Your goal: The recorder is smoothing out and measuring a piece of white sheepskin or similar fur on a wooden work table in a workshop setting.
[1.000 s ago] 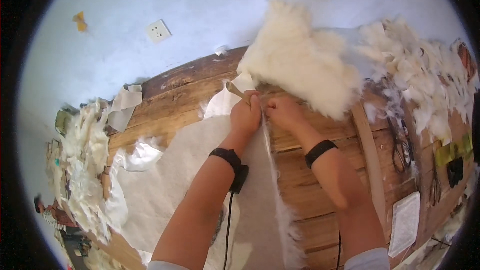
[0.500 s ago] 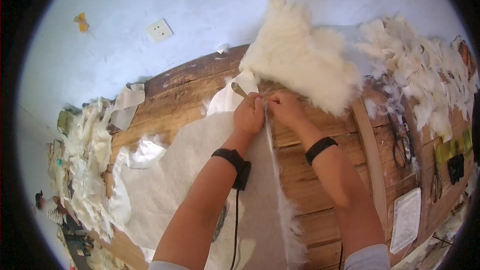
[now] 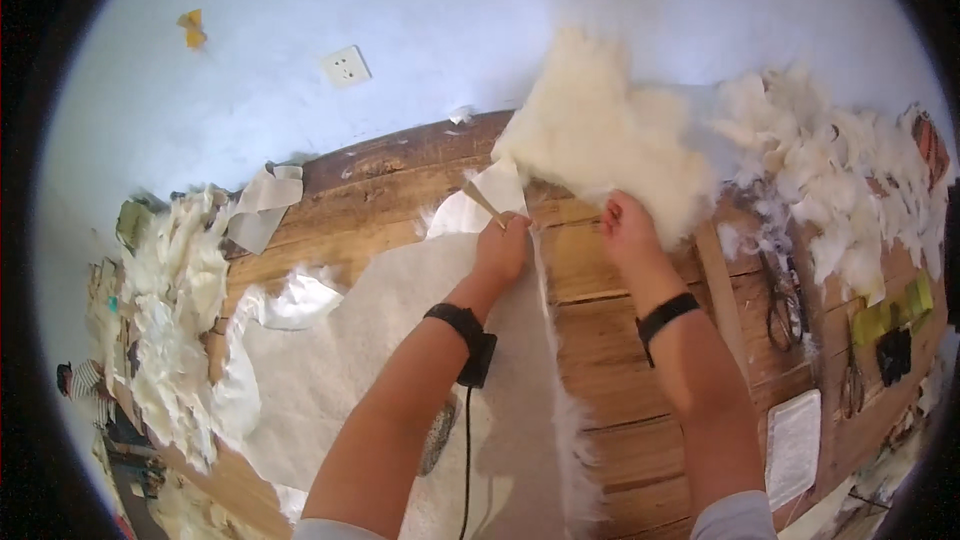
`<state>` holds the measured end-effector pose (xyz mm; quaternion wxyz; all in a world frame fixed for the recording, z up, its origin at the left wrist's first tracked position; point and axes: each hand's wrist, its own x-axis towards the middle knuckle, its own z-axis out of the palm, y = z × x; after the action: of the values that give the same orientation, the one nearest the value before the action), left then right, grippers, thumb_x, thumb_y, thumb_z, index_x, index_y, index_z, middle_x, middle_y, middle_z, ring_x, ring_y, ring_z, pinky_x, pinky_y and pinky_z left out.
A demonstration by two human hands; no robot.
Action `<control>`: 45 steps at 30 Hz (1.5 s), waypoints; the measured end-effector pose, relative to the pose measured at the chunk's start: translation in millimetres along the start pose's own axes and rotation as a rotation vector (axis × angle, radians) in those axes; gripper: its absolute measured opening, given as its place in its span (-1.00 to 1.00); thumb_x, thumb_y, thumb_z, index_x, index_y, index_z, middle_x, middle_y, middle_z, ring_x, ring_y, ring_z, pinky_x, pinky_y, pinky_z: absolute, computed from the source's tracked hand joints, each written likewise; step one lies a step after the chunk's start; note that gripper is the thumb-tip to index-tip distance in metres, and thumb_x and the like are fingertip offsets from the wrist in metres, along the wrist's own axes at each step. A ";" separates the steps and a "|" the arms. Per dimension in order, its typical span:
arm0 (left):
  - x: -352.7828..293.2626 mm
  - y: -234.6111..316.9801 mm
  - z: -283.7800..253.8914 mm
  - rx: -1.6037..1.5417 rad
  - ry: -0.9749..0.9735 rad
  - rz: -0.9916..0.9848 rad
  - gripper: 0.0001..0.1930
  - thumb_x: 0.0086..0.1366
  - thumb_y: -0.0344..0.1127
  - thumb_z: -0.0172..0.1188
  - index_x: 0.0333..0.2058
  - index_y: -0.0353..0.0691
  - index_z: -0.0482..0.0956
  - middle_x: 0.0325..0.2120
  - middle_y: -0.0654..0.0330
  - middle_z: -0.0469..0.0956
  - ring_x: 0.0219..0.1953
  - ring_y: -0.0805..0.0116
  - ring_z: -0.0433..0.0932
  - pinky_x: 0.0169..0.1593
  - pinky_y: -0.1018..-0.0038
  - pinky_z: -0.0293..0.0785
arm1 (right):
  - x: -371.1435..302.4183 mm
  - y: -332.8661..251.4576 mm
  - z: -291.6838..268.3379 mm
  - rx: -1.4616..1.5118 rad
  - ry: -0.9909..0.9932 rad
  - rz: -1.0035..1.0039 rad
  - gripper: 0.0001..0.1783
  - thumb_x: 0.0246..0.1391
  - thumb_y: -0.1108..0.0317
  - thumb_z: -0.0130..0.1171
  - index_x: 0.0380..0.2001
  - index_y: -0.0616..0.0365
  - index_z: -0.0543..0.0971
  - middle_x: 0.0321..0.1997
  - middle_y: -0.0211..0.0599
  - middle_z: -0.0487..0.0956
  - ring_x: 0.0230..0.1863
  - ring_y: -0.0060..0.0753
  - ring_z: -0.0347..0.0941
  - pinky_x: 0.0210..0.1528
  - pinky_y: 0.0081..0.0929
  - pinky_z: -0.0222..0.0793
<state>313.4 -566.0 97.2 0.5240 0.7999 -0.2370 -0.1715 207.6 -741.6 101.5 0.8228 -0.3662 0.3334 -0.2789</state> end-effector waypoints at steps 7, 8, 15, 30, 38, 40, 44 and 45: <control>-51.7 20.4 -7.6 -0.040 -0.194 -0.012 -0.70 0.27 -0.20 -0.07 -0.24 -0.27 0.54 -0.31 0.09 0.53 -0.23 0.27 0.49 -0.11 0.38 0.42 | -100.4 -35.2 -38.3 -1.648 -0.602 -0.788 -0.61 0.12 0.12 0.10 -0.23 0.29 0.51 -0.26 -0.01 0.56 -0.17 0.02 0.47 -0.10 -0.11 0.34; -64.2 25.3 -1.6 0.021 -0.229 0.034 -0.73 0.27 -0.23 -0.05 -0.23 -0.27 0.53 -0.31 0.08 0.53 -0.22 0.24 0.50 -0.11 0.36 0.42 | -113.1 -31.8 -33.8 -1.610 -0.534 -0.893 -0.58 0.11 0.11 0.12 -0.18 0.29 0.50 -0.22 0.03 0.56 -0.14 0.06 0.46 -0.07 -0.10 0.34; -124.1 70.6 17.2 0.199 -0.436 0.537 -0.69 0.21 -0.23 0.03 -0.18 -0.35 0.43 -0.16 -0.10 0.49 -0.01 -0.04 0.42 0.06 0.22 0.32 | -185.7 -28.9 6.3 -0.886 -0.466 -0.578 -0.60 0.08 0.11 0.16 -0.23 0.29 0.52 -0.37 -0.02 0.53 -0.32 -0.12 0.47 -0.23 -0.26 0.35; -376.0 -22.0 -249.1 0.238 -0.057 -0.094 -0.74 0.30 -0.36 0.06 -0.09 -0.35 0.53 -0.17 0.04 0.57 -0.10 0.23 0.53 0.01 0.44 0.41 | -118.2 -57.2 -203.2 -1.990 0.334 -0.747 -0.75 -0.05 0.25 0.21 -0.37 0.20 0.61 -0.28 0.00 0.54 -0.28 0.14 0.48 -0.15 -0.08 0.42; -528.4 -129.1 -314.4 0.446 0.728 -0.347 -0.74 0.27 -0.41 0.02 -0.09 -0.36 0.49 -0.16 0.01 0.53 -0.10 0.19 0.52 -0.02 0.38 0.44 | -122.4 -55.8 -147.1 -1.875 0.075 -0.873 -0.53 0.01 0.13 0.20 -0.07 0.23 0.52 0.06 0.12 0.42 0.06 0.15 0.33 0.10 -0.05 0.26; -539.3 -147.9 -308.4 0.505 0.794 -0.293 -0.73 0.24 -0.38 0.08 -0.09 -0.29 0.49 -0.16 0.00 0.52 -0.12 0.14 0.53 -0.05 0.37 0.46 | -118.0 -19.4 -127.3 -1.902 -0.064 -0.907 -0.47 0.04 0.15 0.17 0.01 0.25 0.44 0.10 0.12 0.38 0.12 0.14 0.29 0.14 -0.08 0.21; -554.7 -154.9 -289.8 0.688 0.949 -0.196 -0.74 0.16 -0.44 0.06 -0.14 -0.28 0.50 -0.15 -0.03 0.51 -0.09 -0.04 0.48 0.02 0.23 0.39 | -150.1 56.8 -81.5 -1.800 -0.314 -0.906 -0.49 0.12 0.24 0.04 0.09 0.29 0.35 0.14 0.12 0.34 0.18 0.13 0.22 0.20 -0.06 0.11; -553.9 -158.3 -287.5 0.714 0.988 -0.143 -0.74 0.15 -0.46 0.05 -0.15 -0.27 0.51 -0.15 -0.03 0.50 -0.09 -0.05 0.47 0.02 0.21 0.38 | -165.4 70.8 -72.4 -1.765 -0.350 -0.899 -0.50 0.15 0.26 0.01 0.11 0.30 0.34 0.15 0.12 0.34 0.19 0.13 0.20 0.22 -0.05 0.09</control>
<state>36.2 14.8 78.7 0.2586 0.9249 0.0452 0.2749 65.5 -614.8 65.8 0.1132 -0.9726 0.1261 -0.1590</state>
